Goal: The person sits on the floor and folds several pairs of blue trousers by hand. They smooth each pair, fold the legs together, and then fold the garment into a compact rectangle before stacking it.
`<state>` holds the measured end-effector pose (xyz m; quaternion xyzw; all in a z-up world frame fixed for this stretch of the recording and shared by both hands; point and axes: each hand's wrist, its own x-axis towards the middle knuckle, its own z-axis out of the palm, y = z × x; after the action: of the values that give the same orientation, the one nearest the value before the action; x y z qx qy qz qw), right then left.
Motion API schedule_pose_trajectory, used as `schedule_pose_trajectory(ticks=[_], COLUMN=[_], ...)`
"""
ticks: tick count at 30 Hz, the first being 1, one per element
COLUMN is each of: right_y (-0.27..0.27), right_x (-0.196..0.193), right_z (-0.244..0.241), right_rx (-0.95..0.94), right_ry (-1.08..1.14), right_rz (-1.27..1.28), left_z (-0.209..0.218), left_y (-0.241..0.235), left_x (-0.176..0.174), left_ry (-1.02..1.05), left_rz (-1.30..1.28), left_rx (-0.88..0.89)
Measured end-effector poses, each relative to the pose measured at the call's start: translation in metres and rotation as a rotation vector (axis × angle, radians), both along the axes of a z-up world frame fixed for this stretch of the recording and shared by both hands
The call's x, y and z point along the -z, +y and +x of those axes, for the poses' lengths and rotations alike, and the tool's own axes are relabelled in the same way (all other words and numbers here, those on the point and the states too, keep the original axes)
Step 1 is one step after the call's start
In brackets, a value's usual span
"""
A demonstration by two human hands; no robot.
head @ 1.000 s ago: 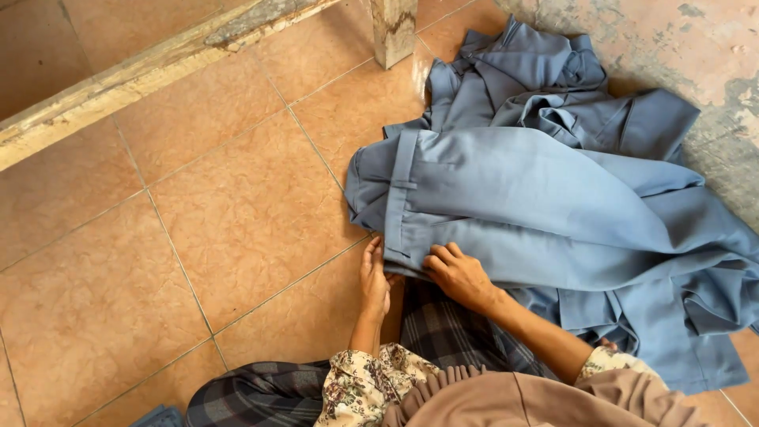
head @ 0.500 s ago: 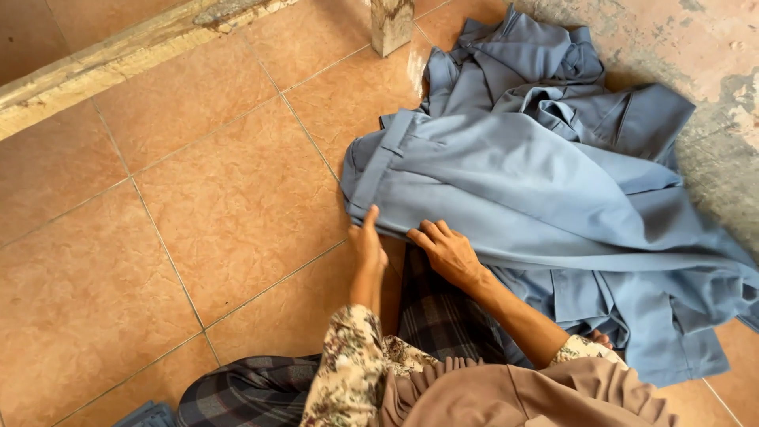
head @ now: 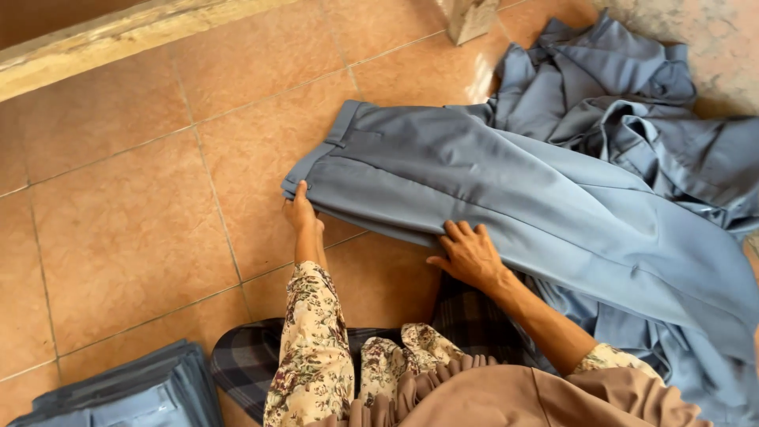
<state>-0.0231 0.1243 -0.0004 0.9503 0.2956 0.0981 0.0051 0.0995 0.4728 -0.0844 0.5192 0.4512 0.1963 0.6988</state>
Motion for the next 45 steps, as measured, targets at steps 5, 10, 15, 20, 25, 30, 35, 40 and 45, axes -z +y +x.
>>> schedule_pose_trajectory(ticks=[5, 10, 15, 20, 25, 30, 35, 40, 45], right_y=[0.059, 0.123, 0.166, 0.188, 0.220, 0.243, 0.244, 0.231, 0.220], right_x=[0.101, 0.136, 0.118, 0.144, 0.192, 0.142, 0.104, 0.089, 0.081], right_z=[0.011, 0.005, -0.008, -0.007, 0.005, 0.015, -0.003, -0.016, -0.026], right_rx=[-0.022, -0.071, -0.119, -0.145, -0.096, 0.024, -0.053, -0.172, -0.252], right_ry=[0.064, 0.102, 0.122, 0.193, 0.167, 0.338, 0.206, 0.129, 0.030], right_rz=[-0.196, -0.221, -0.241, -0.100, 0.066, 0.171, 0.211, 0.152, 0.155], left_z=[-0.046, -0.105, -0.144, -0.183, -0.219, -0.203, -0.163, -0.124, -0.148], left_y=[0.056, 0.129, 0.201, 0.268, 0.264, 0.092, 0.005, 0.042, 0.138], left_x=[0.001, 0.050, 0.046, 0.037, 0.019, -0.101, -0.133, -0.025, 0.020], left_ry=[0.082, 0.287, 0.252, 0.173, 0.530, 0.423, 0.342, 0.146, -0.158], left_rz=[-0.058, -0.046, 0.003, 0.127, 0.595, -0.225, -0.415, -0.572, -0.506], left_rx=[-0.072, -0.201, -0.389, -0.484, -0.299, 0.779, 0.475, -0.066, -0.299])
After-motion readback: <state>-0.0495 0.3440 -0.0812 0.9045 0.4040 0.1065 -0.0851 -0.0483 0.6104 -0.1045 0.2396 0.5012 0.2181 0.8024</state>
